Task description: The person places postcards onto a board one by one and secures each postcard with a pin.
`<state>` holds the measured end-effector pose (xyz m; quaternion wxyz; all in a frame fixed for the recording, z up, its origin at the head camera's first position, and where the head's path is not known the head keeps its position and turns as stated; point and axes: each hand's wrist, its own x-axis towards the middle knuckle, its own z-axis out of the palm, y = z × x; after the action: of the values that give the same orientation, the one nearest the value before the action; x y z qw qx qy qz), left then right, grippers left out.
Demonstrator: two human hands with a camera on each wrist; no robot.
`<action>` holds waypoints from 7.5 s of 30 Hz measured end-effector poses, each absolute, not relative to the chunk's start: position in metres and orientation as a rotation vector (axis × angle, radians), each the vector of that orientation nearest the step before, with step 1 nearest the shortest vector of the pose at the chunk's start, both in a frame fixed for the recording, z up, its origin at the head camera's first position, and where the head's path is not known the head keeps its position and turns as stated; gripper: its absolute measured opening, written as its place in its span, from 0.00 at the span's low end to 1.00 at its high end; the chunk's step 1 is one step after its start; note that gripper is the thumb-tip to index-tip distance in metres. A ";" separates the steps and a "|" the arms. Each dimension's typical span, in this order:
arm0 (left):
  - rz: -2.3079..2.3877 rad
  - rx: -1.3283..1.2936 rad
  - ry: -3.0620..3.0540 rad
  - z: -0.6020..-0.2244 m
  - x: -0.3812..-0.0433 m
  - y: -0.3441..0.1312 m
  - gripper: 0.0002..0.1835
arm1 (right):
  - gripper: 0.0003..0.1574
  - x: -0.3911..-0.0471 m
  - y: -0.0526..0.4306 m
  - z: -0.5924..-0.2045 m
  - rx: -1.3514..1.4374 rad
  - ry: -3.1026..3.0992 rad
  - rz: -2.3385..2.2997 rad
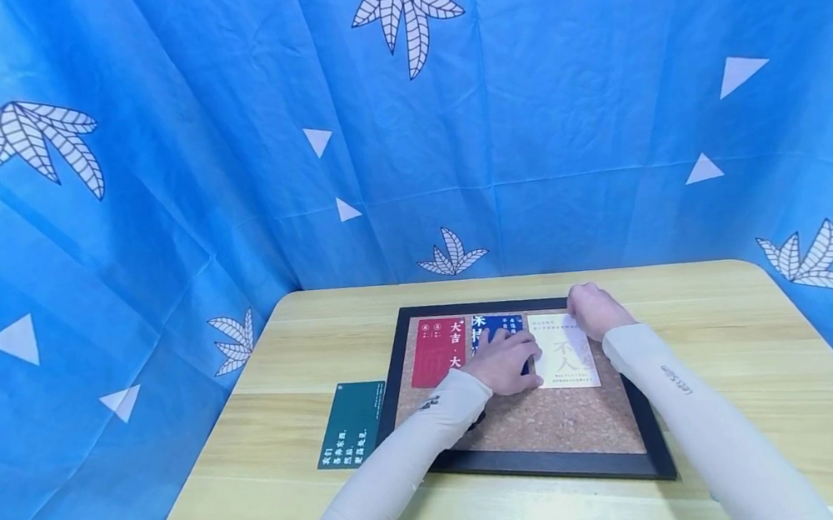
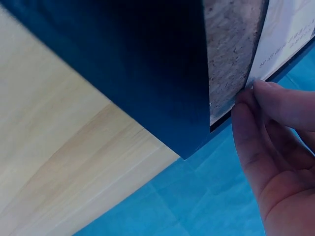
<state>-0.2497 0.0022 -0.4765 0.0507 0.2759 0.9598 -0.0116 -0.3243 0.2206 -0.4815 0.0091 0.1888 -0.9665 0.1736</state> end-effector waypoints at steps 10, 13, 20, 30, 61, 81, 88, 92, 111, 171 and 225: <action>-0.044 0.853 2.917 -0.477 -0.250 0.004 0.21 | 0.12 -0.323 0.219 -0.480 0.486 -3.107 0.538; -0.044 0.851 2.918 -0.477 -0.250 0.004 0.21 | 0.13 -0.322 0.219 -0.481 0.507 -3.087 0.546; -0.040 0.839 2.917 -0.476 -0.249 0.003 0.21 | 0.16 -0.319 0.223 -0.481 0.603 -3.023 0.551; -0.033 0.836 2.912 -0.475 -0.249 0.004 0.22 | 0.16 -0.311 0.227 -0.482 0.585 -3.032 0.551; -0.036 0.845 2.912 -0.479 -0.253 0.005 0.21 | 0.21 -0.308 0.225 -0.480 0.564 -3.087 0.462; -0.031 0.839 2.914 -0.477 -0.251 0.004 0.21 | 0.16 -0.305 0.221 -0.483 0.545 -3.064 0.378; -0.020 0.835 2.911 -0.476 -0.249 0.003 0.21 | 0.14 -0.302 0.221 -0.484 0.527 -3.052 0.376; -0.012 0.830 2.909 -0.476 -0.248 0.003 0.22 | 0.14 -0.302 0.220 -0.484 0.510 -3.055 0.381; -0.015 0.839 2.911 -0.478 -0.250 0.003 0.21 | 0.14 -0.302 0.221 -0.486 0.535 -3.050 0.397; -0.026 0.832 2.913 -0.474 -0.247 0.004 0.20 | 0.36 -0.208 0.293 -0.502 0.344 -3.031 0.971; 0.295 0.770 2.986 -0.445 -0.256 -0.030 0.28 | 0.36 -0.207 0.299 -0.511 0.228 -3.008 1.533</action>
<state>-0.2559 -0.0301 -0.4451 0.0220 0.2486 0.9637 0.0953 -0.2066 0.2988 -0.5109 -0.1206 0.0669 -0.8825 0.4497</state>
